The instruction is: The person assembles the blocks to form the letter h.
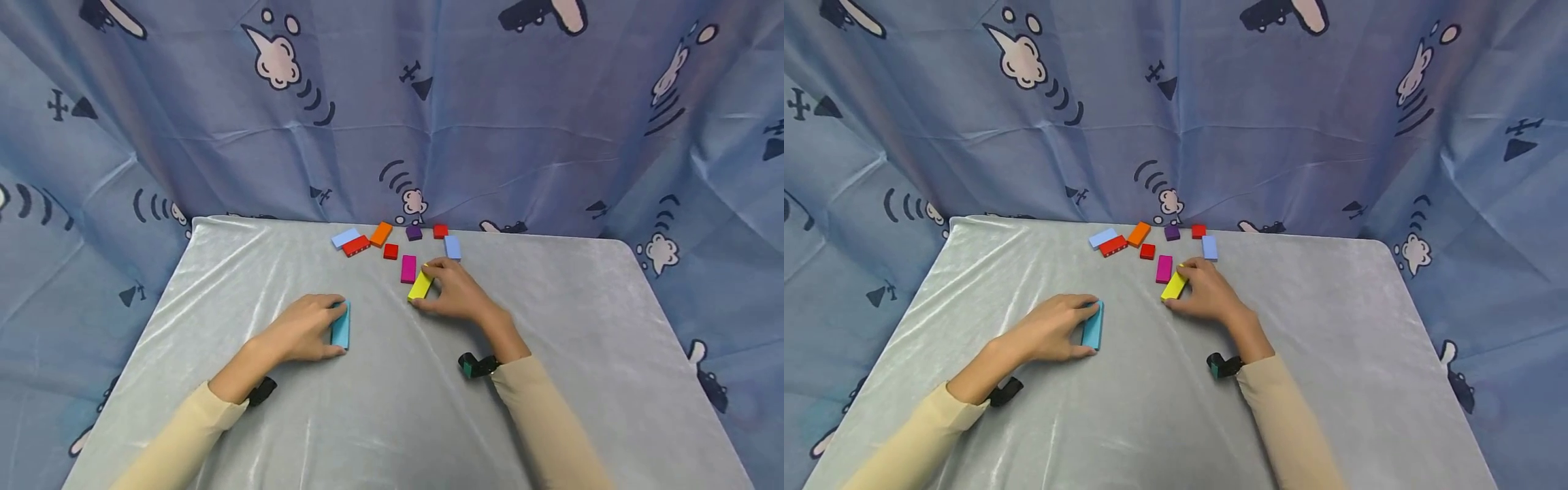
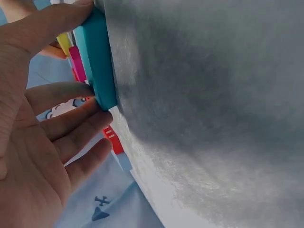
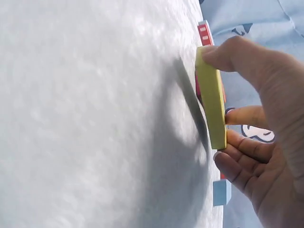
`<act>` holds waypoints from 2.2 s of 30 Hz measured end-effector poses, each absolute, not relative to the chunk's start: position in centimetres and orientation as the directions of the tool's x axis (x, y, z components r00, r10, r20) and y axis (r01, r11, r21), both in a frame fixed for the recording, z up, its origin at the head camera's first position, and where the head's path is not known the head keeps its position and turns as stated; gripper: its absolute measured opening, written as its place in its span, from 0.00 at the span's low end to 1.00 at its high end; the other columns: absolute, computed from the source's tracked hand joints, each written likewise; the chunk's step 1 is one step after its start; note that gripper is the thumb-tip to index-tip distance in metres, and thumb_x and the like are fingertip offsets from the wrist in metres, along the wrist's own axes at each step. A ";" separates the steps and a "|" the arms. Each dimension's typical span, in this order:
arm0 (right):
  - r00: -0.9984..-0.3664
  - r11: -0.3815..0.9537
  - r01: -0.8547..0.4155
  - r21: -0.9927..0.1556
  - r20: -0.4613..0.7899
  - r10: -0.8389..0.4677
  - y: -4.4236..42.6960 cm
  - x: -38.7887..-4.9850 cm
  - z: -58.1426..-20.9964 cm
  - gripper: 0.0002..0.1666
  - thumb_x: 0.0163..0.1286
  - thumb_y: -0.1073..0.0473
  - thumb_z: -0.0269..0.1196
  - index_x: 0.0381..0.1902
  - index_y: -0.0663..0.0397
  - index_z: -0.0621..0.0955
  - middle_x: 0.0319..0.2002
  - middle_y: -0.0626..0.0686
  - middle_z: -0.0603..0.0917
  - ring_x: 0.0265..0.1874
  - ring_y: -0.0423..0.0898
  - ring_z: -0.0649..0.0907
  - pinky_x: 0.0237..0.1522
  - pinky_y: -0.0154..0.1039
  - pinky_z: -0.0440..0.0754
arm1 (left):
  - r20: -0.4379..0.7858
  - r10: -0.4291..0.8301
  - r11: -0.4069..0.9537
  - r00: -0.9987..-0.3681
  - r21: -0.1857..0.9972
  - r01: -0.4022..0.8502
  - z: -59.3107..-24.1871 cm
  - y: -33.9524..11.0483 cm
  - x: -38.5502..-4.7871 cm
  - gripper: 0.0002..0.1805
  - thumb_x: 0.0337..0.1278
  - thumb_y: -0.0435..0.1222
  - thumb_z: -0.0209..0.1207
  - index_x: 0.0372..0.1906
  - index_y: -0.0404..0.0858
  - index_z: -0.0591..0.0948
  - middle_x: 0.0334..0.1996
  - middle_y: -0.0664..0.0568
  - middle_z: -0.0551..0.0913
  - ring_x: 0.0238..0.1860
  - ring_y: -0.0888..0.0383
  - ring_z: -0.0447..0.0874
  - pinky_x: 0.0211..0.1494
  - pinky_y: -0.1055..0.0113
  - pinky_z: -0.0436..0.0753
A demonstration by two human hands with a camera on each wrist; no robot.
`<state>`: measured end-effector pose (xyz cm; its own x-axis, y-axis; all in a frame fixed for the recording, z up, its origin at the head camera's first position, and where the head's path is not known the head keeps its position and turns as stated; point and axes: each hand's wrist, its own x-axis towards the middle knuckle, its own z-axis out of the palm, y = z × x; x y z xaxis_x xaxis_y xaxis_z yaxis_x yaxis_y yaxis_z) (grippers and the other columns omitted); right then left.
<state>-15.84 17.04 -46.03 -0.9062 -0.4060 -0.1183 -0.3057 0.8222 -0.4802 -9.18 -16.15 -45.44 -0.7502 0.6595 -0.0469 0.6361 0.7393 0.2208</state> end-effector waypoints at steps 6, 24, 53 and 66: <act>-0.908 0.788 -0.330 -0.520 -0.054 -0.416 16.2 -15.1 -46.0 0.47 0.62 0.43 0.77 0.73 0.60 0.77 0.72 0.61 0.75 0.71 0.60 0.74 0.76 0.59 0.76 | -0.036 0.669 0.726 -0.742 0.241 0.644 -45.5 -16.4 -8.1 0.45 0.53 0.57 0.76 0.69 0.33 0.80 0.69 0.41 0.80 0.70 0.43 0.81 0.75 0.47 0.79; -0.881 0.709 -0.387 -0.589 0.010 -0.473 11.3 -13.4 -46.1 0.45 0.63 0.43 0.77 0.72 0.58 0.79 0.70 0.57 0.78 0.69 0.56 0.77 0.72 0.54 0.81 | -0.004 0.723 0.680 -0.691 0.184 0.710 -44.5 -15.2 -4.2 0.44 0.53 0.57 0.74 0.69 0.34 0.80 0.67 0.44 0.82 0.68 0.47 0.81 0.76 0.51 0.78; -0.826 0.676 -0.465 -0.571 0.004 -0.564 7.3 -11.5 -48.1 0.45 0.65 0.42 0.76 0.73 0.57 0.77 0.72 0.55 0.77 0.72 0.53 0.76 0.76 0.50 0.77 | 0.037 0.691 0.704 -0.722 0.190 0.684 -46.7 -14.9 -0.9 0.37 0.59 0.49 0.74 0.68 0.34 0.81 0.71 0.48 0.81 0.71 0.52 0.80 0.74 0.56 0.81; -0.796 0.670 -0.501 -0.548 -0.012 -0.605 6.9 -11.2 -48.0 0.46 0.65 0.42 0.76 0.75 0.56 0.76 0.75 0.55 0.74 0.74 0.53 0.75 0.78 0.50 0.75 | 0.058 0.691 0.701 -0.720 0.191 0.688 -46.5 -15.0 -0.5 0.36 0.58 0.48 0.75 0.68 0.33 0.81 0.71 0.46 0.80 0.72 0.52 0.80 0.75 0.56 0.80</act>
